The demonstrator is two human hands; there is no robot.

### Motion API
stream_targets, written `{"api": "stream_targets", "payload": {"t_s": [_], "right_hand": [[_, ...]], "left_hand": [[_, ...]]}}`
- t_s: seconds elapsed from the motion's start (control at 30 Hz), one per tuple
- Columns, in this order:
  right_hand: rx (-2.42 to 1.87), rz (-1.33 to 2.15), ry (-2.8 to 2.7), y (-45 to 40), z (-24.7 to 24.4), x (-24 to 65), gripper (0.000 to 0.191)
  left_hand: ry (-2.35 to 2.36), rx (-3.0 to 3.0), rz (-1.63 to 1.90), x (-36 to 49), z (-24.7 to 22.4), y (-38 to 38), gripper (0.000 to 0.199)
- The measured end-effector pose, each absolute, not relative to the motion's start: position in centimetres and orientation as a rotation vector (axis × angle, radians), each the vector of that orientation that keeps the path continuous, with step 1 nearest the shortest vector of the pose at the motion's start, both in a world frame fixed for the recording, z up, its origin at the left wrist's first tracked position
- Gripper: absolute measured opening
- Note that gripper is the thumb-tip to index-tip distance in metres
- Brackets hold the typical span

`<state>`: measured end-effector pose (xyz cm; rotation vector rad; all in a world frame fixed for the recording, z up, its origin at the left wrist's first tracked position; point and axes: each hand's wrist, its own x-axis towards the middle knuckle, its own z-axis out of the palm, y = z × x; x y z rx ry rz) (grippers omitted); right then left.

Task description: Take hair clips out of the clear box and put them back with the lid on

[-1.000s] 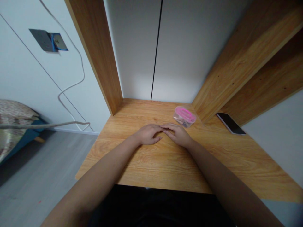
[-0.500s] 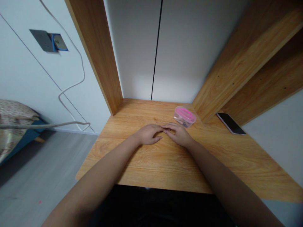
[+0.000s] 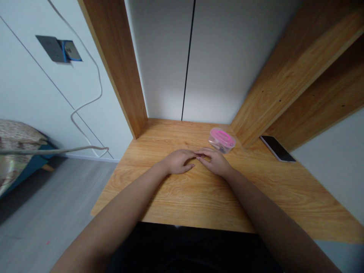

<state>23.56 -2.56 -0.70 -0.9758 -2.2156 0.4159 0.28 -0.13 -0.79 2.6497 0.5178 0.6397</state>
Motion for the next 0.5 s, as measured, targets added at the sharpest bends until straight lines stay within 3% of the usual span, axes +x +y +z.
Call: {"api": "stream_targets", "payload": {"t_s": [0.5], "right_hand": [[-0.991,0.410,-2.221,-2.51,-0.75,23.61,0.026]], "left_hand": [[0.526,2.662,0.634,0.31,-0.85,-0.07,0.044]]}}
